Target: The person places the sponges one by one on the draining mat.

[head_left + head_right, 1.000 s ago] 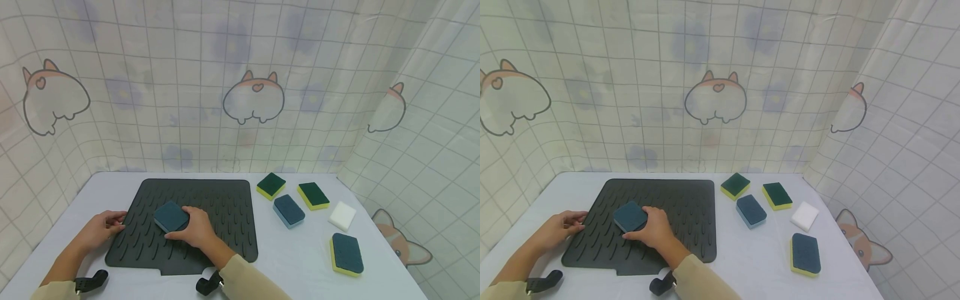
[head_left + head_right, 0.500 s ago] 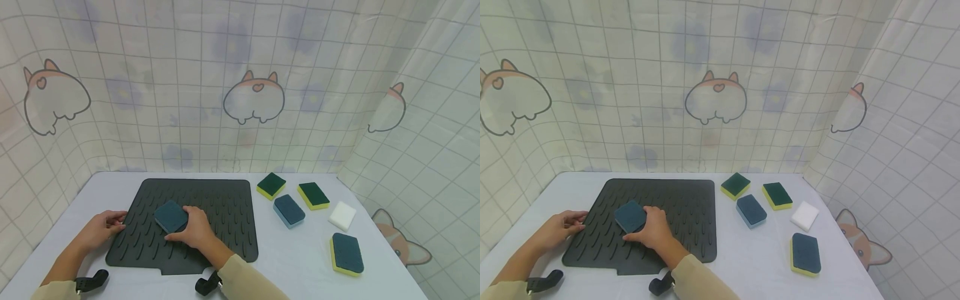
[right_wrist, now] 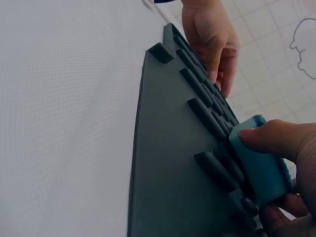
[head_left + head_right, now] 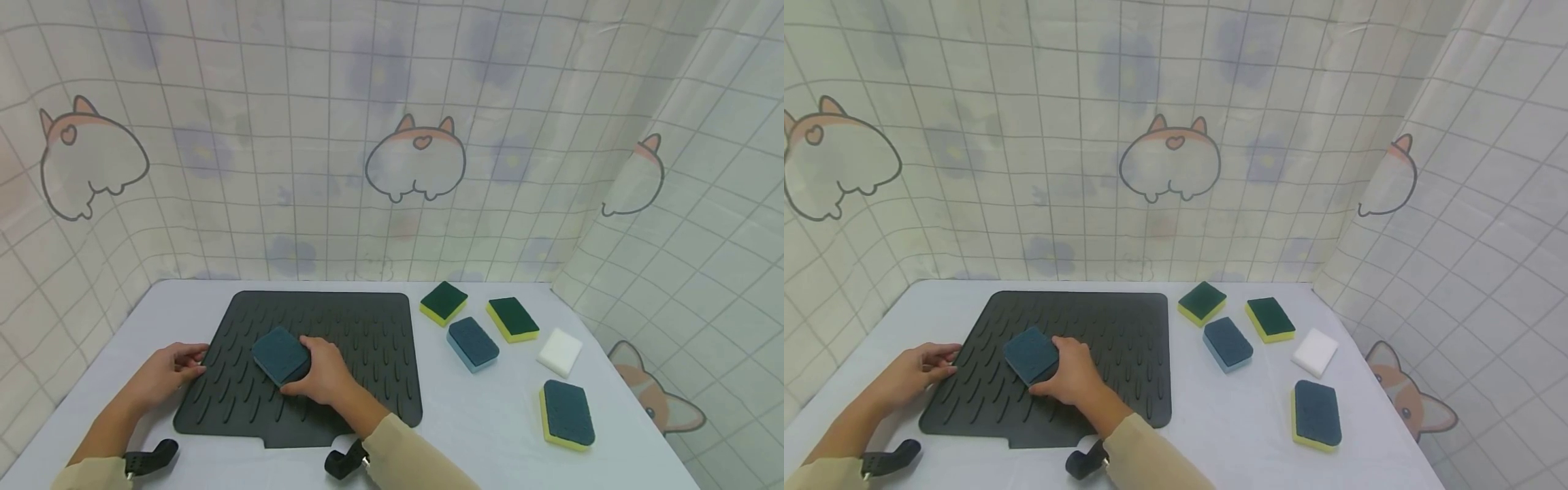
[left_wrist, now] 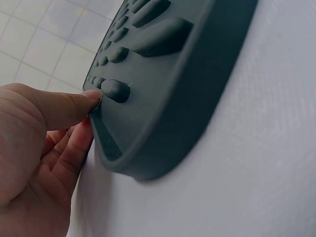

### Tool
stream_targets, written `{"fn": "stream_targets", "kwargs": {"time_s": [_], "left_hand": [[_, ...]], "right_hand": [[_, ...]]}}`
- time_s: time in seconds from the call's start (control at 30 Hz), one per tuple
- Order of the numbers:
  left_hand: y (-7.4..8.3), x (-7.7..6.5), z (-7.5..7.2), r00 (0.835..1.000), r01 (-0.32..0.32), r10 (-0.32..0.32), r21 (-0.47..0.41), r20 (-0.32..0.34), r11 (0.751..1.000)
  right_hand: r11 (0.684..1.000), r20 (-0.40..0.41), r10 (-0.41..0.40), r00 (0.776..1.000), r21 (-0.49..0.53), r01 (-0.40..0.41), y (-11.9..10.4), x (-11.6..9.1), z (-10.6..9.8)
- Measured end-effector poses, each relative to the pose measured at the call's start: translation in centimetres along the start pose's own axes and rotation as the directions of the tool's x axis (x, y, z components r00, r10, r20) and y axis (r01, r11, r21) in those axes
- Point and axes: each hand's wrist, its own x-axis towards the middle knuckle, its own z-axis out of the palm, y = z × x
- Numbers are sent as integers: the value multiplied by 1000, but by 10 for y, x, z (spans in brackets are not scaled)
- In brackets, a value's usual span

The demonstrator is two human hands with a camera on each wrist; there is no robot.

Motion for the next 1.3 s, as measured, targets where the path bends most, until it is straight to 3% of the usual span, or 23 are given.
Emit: {"fn": "stream_targets", "kwargs": {"time_s": [0.6, 1.3], "left_hand": [[-1, 1, 0, 1000, 17, -17, 11, 3, 1000], [-2, 2, 0, 1000, -5, 5, 23, -3, 1000]], "right_hand": [[977, -44, -1, 999, 213, 11, 2, -2, 5], [950, -63, -26, 998, 310, 44, -3, -1, 15]]}}
